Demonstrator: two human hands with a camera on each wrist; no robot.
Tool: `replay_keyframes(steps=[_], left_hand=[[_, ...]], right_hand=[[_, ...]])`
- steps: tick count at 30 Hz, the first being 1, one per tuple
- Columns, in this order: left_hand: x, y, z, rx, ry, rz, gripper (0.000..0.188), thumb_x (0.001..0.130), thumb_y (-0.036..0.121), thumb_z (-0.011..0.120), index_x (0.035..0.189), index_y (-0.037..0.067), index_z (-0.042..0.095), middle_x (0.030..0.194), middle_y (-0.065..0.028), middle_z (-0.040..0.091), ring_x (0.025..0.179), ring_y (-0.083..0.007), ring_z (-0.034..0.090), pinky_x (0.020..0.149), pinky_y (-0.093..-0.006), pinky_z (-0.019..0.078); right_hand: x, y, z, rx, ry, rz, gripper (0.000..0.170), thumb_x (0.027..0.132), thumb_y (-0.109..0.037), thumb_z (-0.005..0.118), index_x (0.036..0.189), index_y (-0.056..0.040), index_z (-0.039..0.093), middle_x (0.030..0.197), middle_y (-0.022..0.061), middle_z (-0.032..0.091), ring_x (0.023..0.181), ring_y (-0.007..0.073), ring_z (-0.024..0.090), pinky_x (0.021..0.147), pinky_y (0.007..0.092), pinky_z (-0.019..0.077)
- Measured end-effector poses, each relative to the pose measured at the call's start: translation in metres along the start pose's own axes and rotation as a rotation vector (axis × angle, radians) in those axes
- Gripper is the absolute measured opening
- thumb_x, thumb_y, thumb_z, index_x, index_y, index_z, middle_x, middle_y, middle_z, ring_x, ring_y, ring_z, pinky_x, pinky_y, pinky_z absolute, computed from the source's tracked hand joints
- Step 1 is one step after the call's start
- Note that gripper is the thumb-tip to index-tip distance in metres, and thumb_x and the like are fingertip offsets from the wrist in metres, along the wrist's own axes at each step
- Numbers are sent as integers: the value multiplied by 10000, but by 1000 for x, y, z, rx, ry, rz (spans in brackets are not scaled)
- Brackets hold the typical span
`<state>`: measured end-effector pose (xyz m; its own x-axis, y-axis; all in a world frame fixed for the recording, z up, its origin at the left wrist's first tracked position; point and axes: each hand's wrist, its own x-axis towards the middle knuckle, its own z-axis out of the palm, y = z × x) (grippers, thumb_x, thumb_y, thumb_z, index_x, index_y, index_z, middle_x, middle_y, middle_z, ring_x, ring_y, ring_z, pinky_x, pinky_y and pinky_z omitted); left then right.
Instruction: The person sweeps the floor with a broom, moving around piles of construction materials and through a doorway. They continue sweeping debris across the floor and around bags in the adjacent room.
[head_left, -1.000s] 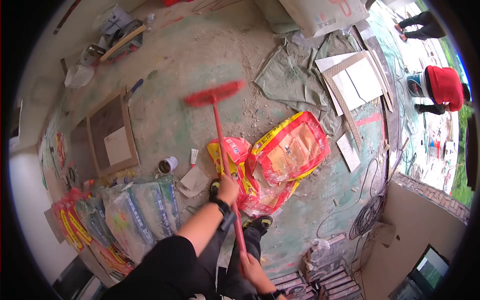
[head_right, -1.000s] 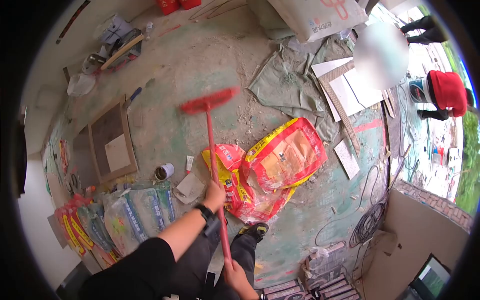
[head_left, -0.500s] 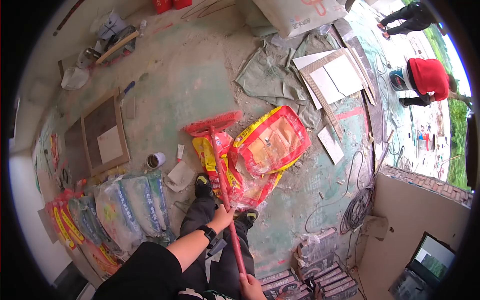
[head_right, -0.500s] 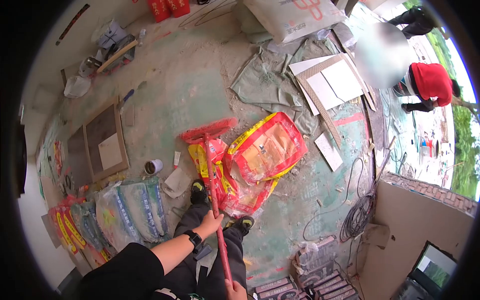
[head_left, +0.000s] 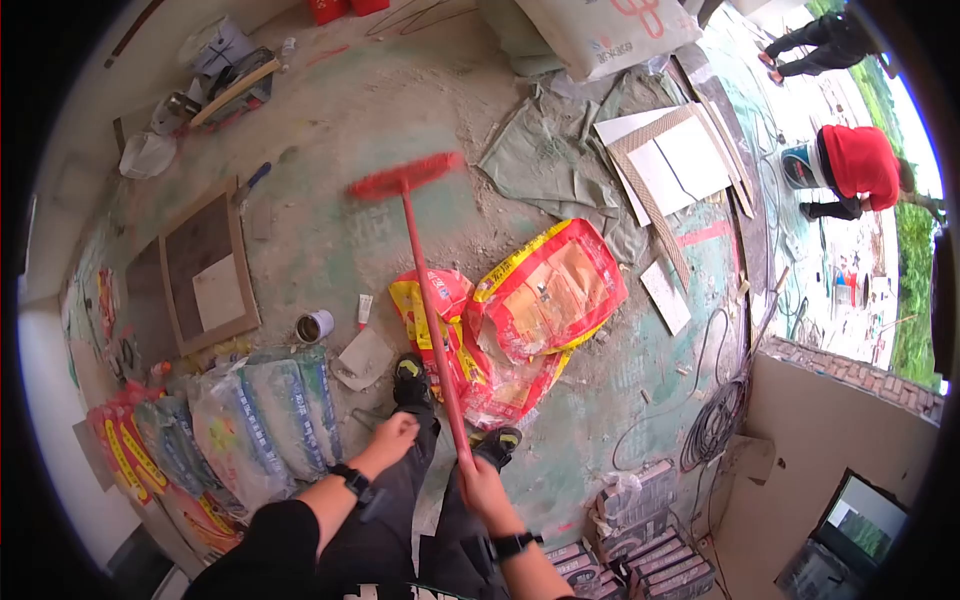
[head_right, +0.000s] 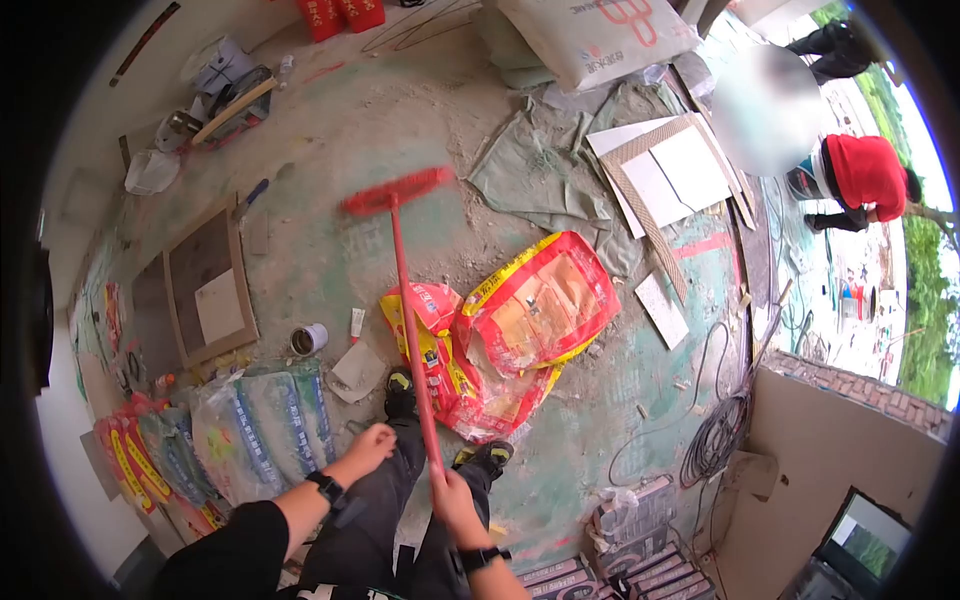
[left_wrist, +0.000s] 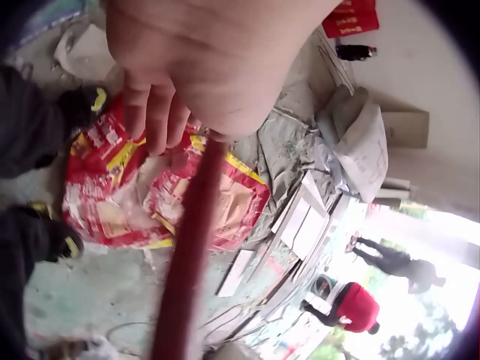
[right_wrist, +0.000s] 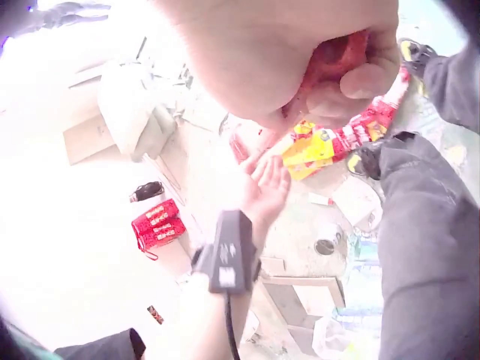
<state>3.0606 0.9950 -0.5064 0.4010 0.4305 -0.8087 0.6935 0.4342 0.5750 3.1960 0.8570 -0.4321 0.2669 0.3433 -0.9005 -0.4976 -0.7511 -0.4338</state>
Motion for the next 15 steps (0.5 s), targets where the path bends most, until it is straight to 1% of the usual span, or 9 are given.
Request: replay_keyframes(steps=[1, 2, 3, 5, 7, 8, 9, 12, 15], left_hand=[[-7, -18, -23, 21, -15, -70, 267, 797, 256, 573, 907, 15, 543, 778, -175, 615, 684, -246, 617, 632, -334, 478], [-11, -41, -47, 220, 14, -108, 274, 788, 264, 569, 894, 12, 549, 784, -191, 609, 714, -285, 609, 651, -357, 475], [-12, -66, -74, 420, 44, -142, 282, 778, 271, 565, 881, 9, 555, 790, -206, 603, 744, -325, 600, 669, -379, 472], [-23, -115, -123, 530, 207, -291, 280, 761, 269, 546, 859, 7, 561, 804, -219, 595, 811, -376, 565, 705, -415, 454], [-46, -101, -157, 677, 292, -389, 254, 755, 242, 533, 841, 4, 557, 800, -200, 601, 813, -376, 560, 704, -425, 445], [-50, -98, -169, 664, 300, -394, 254, 755, 242, 533, 841, 4, 557, 800, -200, 601, 813, -376, 560, 704, -425, 445], [-54, -96, -180, 642, 281, -351, 258, 753, 244, 541, 843, 3, 555, 786, -195, 601, 797, -372, 563, 693, -421, 447], [-46, -78, -191, 503, 246, -269, 263, 748, 250, 562, 842, 5, 552, 760, -180, 600, 768, -358, 570, 672, -410, 450], [-24, -49, -187, 350, 235, -194, 249, 757, 251, 579, 835, 16, 553, 739, -159, 600, 745, -324, 582, 647, -387, 456]], right_hand=[[11, -55, 6, 52, -95, 78, 436, 891, -423, 396, 644, -68, 449, 462, -9, 398, 336, 105, 354, 323, 251, 272], [44, -67, 21, 14, -46, -93, 432, 885, -427, 402, 646, -69, 451, 456, -8, 389, 325, 110, 341, 317, 254, 261], [89, -67, 34, -66, -13, -204, 480, 861, -443, 425, 708, 0, 528, 510, 70, 491, 416, 184, 482, 404, 304, 376], [102, -150, 56, -141, 73, -176, 495, 863, -438, 416, 747, 28, 537, 548, 102, 528, 453, 221, 522, 439, 331, 409], [132, -175, 60, -196, 68, -141, 503, 862, -430, 415, 798, 52, 545, 589, 125, 556, 529, 231, 568, 506, 350, 438], [146, -167, 54, -402, 140, -264, 499, 862, -417, 417, 819, 62, 550, 608, 138, 567, 545, 230, 580, 527, 358, 448], [121, -186, 46, -291, 80, -164, 501, 861, -418, 420, 781, 59, 551, 608, 145, 567, 542, 228, 579, 521, 358, 442], [84, -148, -1, -273, -20, -163, 468, 871, -416, 418, 674, -4, 520, 479, 51, 472, 408, 157, 489, 396, 296, 368], [23, -64, -66, -336, -127, 28, 425, 901, -373, 326, 664, -50, 467, 475, 31, 444, 398, 138, 444, 384, 275, 349]])
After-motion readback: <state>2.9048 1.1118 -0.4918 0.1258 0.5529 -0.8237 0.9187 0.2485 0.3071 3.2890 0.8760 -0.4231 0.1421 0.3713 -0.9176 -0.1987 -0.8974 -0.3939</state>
